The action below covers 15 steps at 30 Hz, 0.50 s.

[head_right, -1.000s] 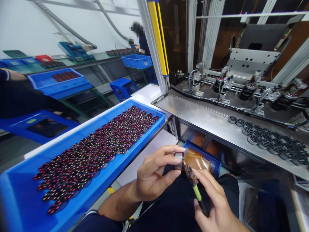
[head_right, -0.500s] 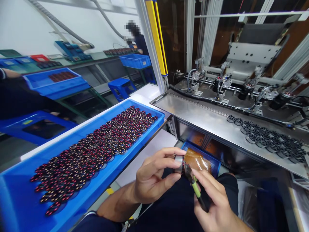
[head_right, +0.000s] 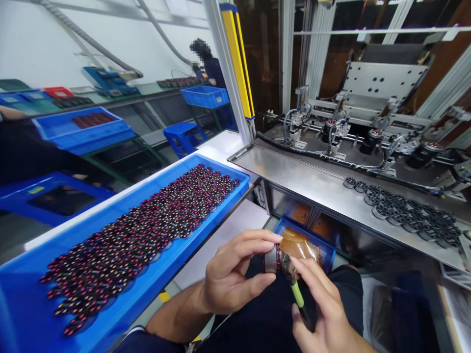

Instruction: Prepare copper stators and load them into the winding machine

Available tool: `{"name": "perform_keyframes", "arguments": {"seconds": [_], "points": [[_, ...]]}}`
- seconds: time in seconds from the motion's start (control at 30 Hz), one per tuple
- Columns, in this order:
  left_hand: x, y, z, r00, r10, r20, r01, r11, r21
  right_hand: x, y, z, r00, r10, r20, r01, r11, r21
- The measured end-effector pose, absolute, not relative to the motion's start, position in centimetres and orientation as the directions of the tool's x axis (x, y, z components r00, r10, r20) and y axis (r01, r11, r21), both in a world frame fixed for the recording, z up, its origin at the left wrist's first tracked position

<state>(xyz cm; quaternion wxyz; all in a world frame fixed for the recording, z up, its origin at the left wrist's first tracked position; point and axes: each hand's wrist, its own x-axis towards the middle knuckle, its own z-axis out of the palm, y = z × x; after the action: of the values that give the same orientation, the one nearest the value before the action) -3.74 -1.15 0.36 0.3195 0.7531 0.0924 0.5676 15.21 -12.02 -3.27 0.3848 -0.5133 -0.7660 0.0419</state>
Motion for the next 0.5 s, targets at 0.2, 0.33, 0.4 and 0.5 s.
{"name": "perform_keyframes", "arguments": {"seconds": [0.2,0.33,0.4,0.5], "points": [[-3.91,-1.30,0.42,0.357,0.496,0.791,-0.250,-0.766,0.593,15.14,-11.97,-3.18,-0.121,0.793,0.598,0.765,0.458,-0.452],[-4.00,-1.25,0.30,0.352,0.501,0.791,-0.254,-0.762,0.595,15.08,-11.96,-3.20,-0.135,0.798,0.588,0.742,0.474,-0.473],[-4.00,-1.26,0.32,0.351,0.508,0.786,-0.245,-0.761,0.601,15.13,-12.00,-3.16,-0.148,0.809,0.568,0.729,0.478,-0.491],[-3.99,-1.32,0.41,0.360,0.510,0.781,-0.238,-0.759,0.605,15.15,-12.03,-3.04,-0.148,0.819,0.554,0.732,0.467,-0.496]]}}
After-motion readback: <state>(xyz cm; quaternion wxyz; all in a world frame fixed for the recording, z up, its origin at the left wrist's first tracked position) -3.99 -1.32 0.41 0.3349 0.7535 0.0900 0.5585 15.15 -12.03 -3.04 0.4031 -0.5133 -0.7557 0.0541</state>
